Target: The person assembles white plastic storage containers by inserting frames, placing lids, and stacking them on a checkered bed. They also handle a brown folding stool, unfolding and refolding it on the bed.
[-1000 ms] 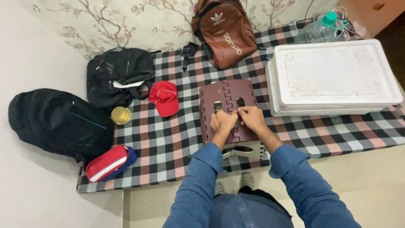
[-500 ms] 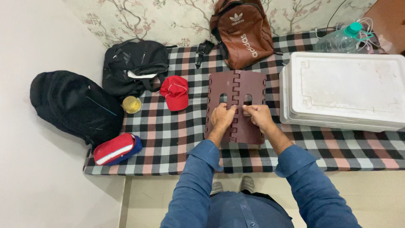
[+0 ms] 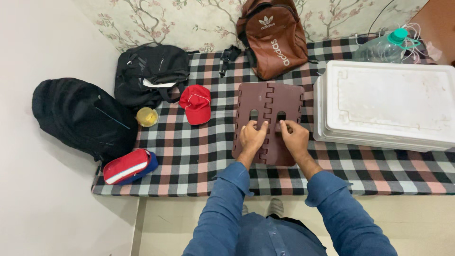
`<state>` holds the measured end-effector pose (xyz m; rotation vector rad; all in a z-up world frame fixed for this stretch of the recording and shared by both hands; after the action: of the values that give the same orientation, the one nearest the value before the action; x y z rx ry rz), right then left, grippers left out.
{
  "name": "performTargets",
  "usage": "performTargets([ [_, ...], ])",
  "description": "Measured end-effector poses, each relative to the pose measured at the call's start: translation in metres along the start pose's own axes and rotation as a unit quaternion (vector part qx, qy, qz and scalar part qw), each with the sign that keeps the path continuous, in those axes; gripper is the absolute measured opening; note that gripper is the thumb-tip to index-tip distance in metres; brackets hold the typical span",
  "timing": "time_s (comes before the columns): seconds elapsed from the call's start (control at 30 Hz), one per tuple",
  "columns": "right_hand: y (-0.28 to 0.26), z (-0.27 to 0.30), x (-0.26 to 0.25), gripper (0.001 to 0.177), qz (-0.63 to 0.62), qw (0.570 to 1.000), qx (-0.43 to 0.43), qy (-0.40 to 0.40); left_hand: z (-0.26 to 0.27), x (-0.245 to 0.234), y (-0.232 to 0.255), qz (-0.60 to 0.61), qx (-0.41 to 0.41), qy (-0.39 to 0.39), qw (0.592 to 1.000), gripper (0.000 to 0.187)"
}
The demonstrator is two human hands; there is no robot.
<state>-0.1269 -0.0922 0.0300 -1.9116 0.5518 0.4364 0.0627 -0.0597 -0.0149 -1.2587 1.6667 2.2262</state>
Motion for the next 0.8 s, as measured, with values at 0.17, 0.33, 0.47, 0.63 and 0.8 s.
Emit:
performTargets([
  [0.17,0.001,-0.035,-0.015,0.031,-0.022,0.999,-0.040,0.001,-0.002,-0.026,-0.016,0.016,-0.010,0.068,0.998,0.041],
  [0.33,-0.015,-0.069,-0.005,0.037,-0.044,0.989,-0.137,0.039,0.002,-0.053,-0.036,0.013,0.009,0.111,0.994,0.042],
  [0.47,-0.008,-0.089,0.020,0.027,-0.106,0.992,-0.068,-0.019,0.004,-0.064,-0.054,0.029,-0.004,0.129,0.991,0.038],
  [0.63,-0.017,-0.084,0.046,0.040,-0.145,0.986,-0.044,-0.065,-0.002,-0.088,-0.086,0.106,-0.081,0.252,0.958,0.032],
  [0.8,-0.064,-0.066,0.051,0.035,-0.175,0.972,-0.122,-0.093,-0.052,-0.104,-0.081,0.103,0.034,0.216,0.970,0.046],
])
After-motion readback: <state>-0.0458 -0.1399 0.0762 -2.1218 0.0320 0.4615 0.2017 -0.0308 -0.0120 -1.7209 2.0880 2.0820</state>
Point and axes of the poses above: each hand's wrist, its own z-axis away from the middle knuckle, its own x-axis out of the palm, y = z × x, the point moved 6 cm from there along -z, towards the middle knuckle, and after that the axes turned 1 degree about -z, right-handed, at the moved point
